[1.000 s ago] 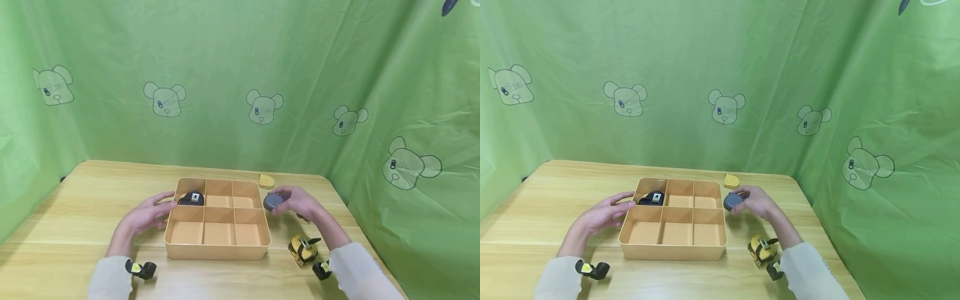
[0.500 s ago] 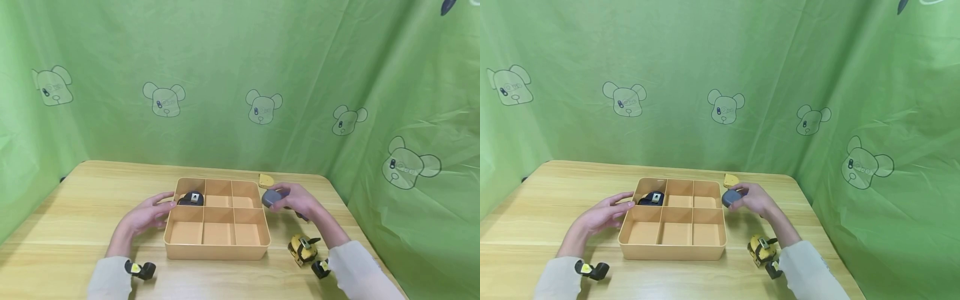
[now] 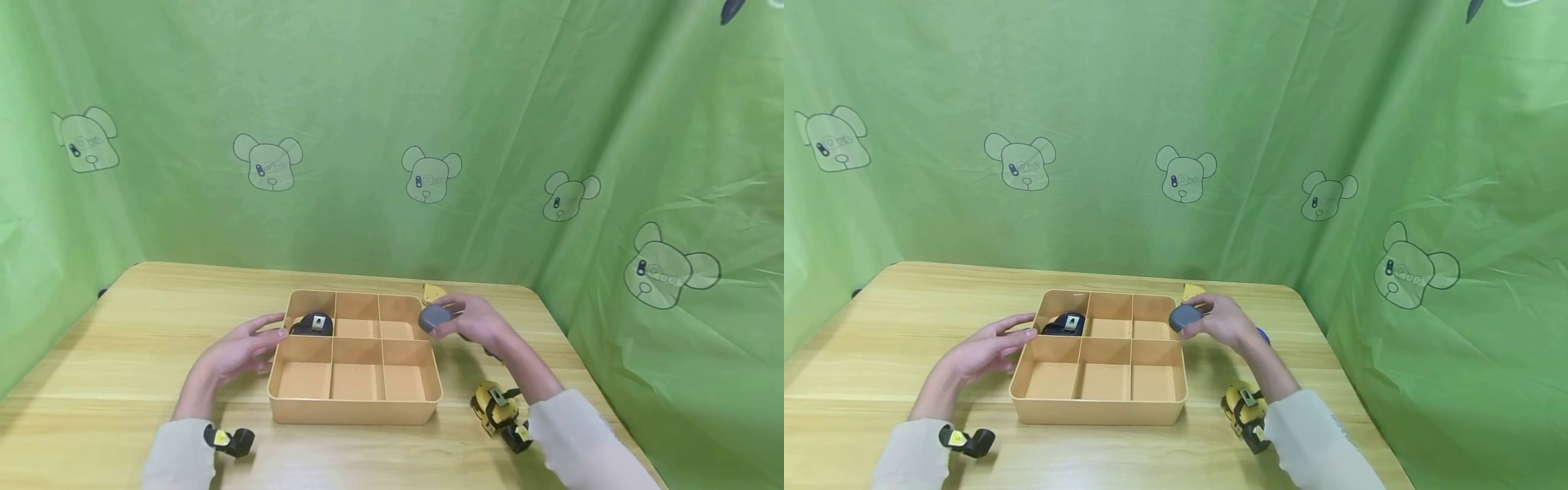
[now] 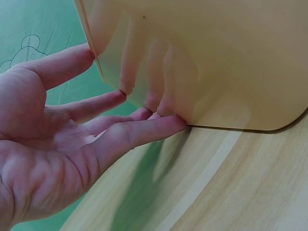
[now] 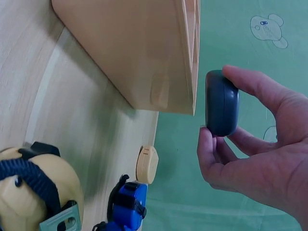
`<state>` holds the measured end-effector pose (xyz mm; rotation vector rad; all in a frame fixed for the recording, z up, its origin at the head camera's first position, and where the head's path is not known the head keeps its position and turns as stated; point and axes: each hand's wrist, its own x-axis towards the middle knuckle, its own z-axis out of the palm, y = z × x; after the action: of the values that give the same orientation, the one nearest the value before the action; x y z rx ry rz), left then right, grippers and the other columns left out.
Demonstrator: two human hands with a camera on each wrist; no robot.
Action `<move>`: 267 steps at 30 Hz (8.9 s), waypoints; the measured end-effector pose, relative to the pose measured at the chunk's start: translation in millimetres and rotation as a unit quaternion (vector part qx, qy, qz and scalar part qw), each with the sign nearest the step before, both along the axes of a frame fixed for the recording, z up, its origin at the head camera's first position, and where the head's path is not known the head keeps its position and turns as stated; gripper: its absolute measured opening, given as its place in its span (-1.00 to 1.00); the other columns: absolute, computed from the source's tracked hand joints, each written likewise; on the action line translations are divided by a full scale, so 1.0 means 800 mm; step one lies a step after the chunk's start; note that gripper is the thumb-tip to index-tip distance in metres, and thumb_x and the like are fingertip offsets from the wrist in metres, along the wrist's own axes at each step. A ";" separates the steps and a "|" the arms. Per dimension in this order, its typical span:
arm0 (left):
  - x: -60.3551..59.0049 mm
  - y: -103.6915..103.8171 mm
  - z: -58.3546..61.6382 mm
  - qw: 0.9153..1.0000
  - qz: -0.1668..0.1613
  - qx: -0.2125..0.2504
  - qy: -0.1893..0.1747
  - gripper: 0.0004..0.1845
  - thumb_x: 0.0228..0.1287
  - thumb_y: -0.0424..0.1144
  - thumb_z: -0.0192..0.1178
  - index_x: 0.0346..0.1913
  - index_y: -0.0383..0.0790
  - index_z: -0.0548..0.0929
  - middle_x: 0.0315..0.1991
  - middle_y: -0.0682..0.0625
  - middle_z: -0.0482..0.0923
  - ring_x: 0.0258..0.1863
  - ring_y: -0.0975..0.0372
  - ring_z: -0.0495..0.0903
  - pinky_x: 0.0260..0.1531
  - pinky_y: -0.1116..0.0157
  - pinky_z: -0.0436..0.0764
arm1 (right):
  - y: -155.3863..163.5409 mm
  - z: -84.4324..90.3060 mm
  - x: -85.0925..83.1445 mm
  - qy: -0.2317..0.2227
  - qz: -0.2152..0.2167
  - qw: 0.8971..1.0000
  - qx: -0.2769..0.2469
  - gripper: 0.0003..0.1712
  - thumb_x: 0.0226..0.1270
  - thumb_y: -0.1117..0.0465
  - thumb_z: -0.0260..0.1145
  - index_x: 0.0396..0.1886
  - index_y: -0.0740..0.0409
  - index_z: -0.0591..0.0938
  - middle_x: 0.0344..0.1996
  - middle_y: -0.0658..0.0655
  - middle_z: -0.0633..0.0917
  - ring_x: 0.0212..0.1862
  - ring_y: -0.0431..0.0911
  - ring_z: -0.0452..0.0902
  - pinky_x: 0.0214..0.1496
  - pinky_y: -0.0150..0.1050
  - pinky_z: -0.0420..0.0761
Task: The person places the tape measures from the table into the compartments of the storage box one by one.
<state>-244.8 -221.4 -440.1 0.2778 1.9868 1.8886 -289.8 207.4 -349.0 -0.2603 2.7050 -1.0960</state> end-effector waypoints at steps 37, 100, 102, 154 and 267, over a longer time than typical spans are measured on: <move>-0.001 0.000 -0.003 1.000 0.013 -0.012 -0.014 -0.15 0.52 -0.04 0.12 0.63 -0.23 -0.09 0.53 -0.41 0.15 0.52 -0.29 0.14 0.38 -0.18 0.43 | -0.091 0.002 0.008 0.010 0.030 0.999 -0.038 -0.17 -0.15 0.09 0.68 0.23 0.09 0.63 0.06 0.18 0.70 0.04 0.05 0.60 -0.10 -0.24 0.64; -0.002 -0.003 -0.002 1.000 0.000 0.009 -0.007 -0.17 0.55 -0.09 0.09 0.63 -0.25 -0.11 0.55 -0.42 0.07 0.55 -0.28 0.04 0.37 -0.21 0.42 | -0.238 -0.022 0.065 0.018 0.158 0.987 -0.020 -0.31 -0.22 0.11 0.73 0.04 0.01 0.71 -0.27 -0.08 0.71 -0.23 -0.19 0.58 -0.19 -0.35 0.60; -0.002 -0.003 -0.002 1.000 0.001 0.006 -0.007 -0.17 0.55 -0.09 0.09 0.64 -0.25 -0.11 0.56 -0.42 0.06 0.55 -0.29 0.03 0.37 -0.22 0.41 | -0.237 -0.022 0.066 0.017 0.160 0.987 -0.017 -0.32 -0.22 0.11 0.73 0.03 0.00 0.71 -0.27 -0.08 0.71 -0.23 -0.20 0.57 -0.19 -0.35 0.60; 0.000 -0.003 -0.002 1.000 0.008 0.005 -0.015 -0.16 0.54 -0.07 0.10 0.64 -0.22 -0.11 0.54 -0.41 0.11 0.54 -0.28 0.08 0.42 -0.24 0.35 | -0.239 -0.041 0.066 0.036 0.177 0.983 0.031 -0.32 -0.23 0.10 0.74 0.01 -0.02 0.70 -0.21 -0.08 0.74 -0.26 -0.23 0.56 -0.27 -0.39 0.58; 0.000 -0.003 -0.005 1.000 0.012 -0.018 -0.004 -0.15 0.53 -0.01 0.11 0.64 -0.21 -0.09 0.54 -0.40 0.12 0.54 -0.28 0.09 0.40 -0.17 0.40 | -0.094 -0.017 -0.049 0.134 -0.122 0.982 -0.058 -0.43 0.34 0.09 0.33 0.30 0.20 0.55 0.04 0.28 0.69 0.09 0.15 0.62 0.10 0.02 0.71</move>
<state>-245.0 -223.9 -443.9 0.2366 2.0269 1.8632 -329.3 132.3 -362.8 -0.1016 2.9766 -1.3787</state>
